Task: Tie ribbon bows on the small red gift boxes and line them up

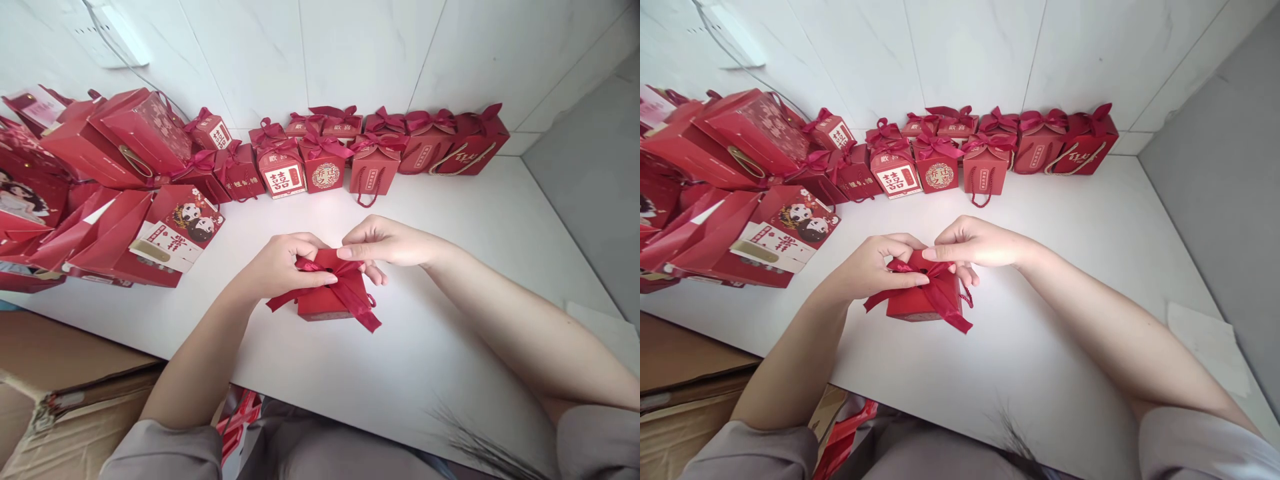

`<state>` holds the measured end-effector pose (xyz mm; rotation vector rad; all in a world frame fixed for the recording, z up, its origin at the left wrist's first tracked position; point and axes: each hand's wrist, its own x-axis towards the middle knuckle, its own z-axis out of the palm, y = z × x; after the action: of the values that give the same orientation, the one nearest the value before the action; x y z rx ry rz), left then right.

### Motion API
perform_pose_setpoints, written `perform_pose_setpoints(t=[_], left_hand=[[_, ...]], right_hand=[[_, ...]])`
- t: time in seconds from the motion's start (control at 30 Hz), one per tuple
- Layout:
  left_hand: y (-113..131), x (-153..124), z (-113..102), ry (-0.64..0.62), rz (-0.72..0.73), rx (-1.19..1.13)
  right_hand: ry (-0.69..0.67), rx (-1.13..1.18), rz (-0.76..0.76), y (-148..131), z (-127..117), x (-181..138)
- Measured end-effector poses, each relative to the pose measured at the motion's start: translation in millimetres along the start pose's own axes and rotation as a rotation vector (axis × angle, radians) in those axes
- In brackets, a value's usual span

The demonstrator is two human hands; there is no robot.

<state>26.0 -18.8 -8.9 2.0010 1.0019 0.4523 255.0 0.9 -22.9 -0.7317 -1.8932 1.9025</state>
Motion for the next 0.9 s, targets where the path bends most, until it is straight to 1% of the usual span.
perform_pose_setpoints(t=[0.3, 0.4, 0.5, 0.63, 0.8, 0.9], left_hand=[[2.0, -1.5, -4.1, -0.042, 0.017, 0.028], [0.4, -1.5, -5.7, -0.054, 0.033, 0.028], [-2.5, -1.0, -6.6, -0.058, 0.028, -0.044], [-3.6, -1.4, -6.8, -0.017, -0.008, -0.108], [-0.8, -2.2, -7.8, 0.031, 0.041, -0.164], [-0.6, -1.6, -8.0, 0.041, 0.048, -0.223]], right_hand=[[0.103, -0.098, -0.007, 1.6, 5.1, -0.3], [0.087, -0.069, -0.008, 1.6, 7.5, -1.0], [0.048, -0.053, 0.008, 0.9, 7.9, -1.9], [0.008, -0.074, 0.011, -1.9, 5.5, -5.4], [-0.033, -0.032, 0.014, -5.0, 3.3, -7.8], [-0.025, -0.003, 0.011, -3.0, 2.1, -6.2]])
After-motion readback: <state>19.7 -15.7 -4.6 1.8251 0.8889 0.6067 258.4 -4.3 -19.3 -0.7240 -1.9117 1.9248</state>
